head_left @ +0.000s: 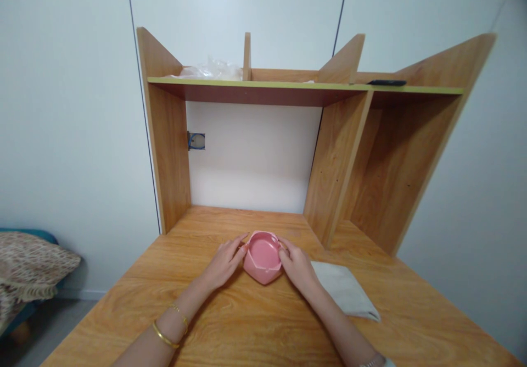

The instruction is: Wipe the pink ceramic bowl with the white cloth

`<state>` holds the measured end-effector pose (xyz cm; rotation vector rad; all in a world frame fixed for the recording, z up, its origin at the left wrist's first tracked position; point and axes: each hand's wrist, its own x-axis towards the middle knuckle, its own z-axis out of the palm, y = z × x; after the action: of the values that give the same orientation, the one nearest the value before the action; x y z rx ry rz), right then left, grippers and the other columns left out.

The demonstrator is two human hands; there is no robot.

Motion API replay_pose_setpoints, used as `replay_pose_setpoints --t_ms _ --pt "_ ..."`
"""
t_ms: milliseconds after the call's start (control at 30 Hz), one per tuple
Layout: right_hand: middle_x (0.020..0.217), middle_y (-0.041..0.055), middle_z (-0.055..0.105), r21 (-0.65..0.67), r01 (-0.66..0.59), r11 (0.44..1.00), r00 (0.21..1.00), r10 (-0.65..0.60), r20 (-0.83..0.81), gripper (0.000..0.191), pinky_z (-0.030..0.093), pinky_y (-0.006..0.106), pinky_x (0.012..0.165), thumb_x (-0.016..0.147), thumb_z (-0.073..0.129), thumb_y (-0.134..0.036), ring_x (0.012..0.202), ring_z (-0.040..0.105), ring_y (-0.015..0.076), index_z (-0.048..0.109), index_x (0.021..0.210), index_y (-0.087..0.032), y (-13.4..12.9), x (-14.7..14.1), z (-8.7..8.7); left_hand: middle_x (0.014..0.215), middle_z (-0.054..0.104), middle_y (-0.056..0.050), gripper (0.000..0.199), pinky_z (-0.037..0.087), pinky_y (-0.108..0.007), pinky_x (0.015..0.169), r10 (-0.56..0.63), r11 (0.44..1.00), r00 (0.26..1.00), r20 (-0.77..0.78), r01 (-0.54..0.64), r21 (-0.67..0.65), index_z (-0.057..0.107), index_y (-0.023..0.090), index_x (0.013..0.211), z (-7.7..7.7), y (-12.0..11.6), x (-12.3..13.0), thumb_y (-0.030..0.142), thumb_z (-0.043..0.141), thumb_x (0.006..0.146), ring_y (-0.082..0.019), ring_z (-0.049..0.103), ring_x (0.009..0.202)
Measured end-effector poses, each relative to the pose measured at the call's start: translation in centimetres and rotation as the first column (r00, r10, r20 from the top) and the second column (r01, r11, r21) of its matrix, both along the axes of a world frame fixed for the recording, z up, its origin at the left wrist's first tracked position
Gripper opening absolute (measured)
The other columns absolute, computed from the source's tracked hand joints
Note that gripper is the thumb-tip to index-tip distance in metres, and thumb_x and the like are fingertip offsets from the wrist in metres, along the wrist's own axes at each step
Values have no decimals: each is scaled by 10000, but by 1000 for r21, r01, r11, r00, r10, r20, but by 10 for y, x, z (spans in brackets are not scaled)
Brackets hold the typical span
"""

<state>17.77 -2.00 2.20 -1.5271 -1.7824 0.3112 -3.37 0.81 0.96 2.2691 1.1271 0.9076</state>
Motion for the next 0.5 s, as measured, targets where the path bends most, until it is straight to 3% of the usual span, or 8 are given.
replay_pose_setpoints --t_ms 133,233,333,400,500 --pt "1081 91 636 29 -69 997 991 72 -111 420 413 300 875 772 337 -213 987 580 189 580 1104 -128 3 -6 -10 1276 486 -89 579 355 -330 958 -69 989 975 212 95 -117 382 182 1292 -2 2 2 550 345 846 -211 475 1116" --pt "1070 90 641 43 -73 996 982 80 -169 403 406 316 889 764 358 -216 988 581 195 589 1085 -137 6 -6 -14 1007 632 -103 648 479 -259 625 -59 943 947 315 156 -295 397 150 1269 -5 3 3 599 392 802 -157 618 703" --pt "1053 93 647 43 -86 995 971 94 -220 399 417 313 874 754 364 -205 963 592 193 588 1077 -134 7 -6 -16 677 631 -15 673 304 -166 325 -54 853 932 359 230 -468 360 149 1261 -5 3 5 631 361 792 -64 483 338" --pt "1044 97 650 44 -96 994 962 104 -254 398 428 307 855 752 362 -204 948 598 191 586 1072 -128 8 -7 -17 541 578 32 660 258 -144 295 -47 810 909 414 277 -517 347 141 1237 -5 2 7 625 365 789 -72 480 306" --pt "1021 90 658 47 -101 994 957 110 -269 391 436 304 837 754 373 -215 935 601 191 589 1070 -140 8 -9 -20 403 501 72 590 295 -140 304 -5 792 877 480 297 -534 354 118 1167 -7 3 10 581 360 802 -100 502 306"
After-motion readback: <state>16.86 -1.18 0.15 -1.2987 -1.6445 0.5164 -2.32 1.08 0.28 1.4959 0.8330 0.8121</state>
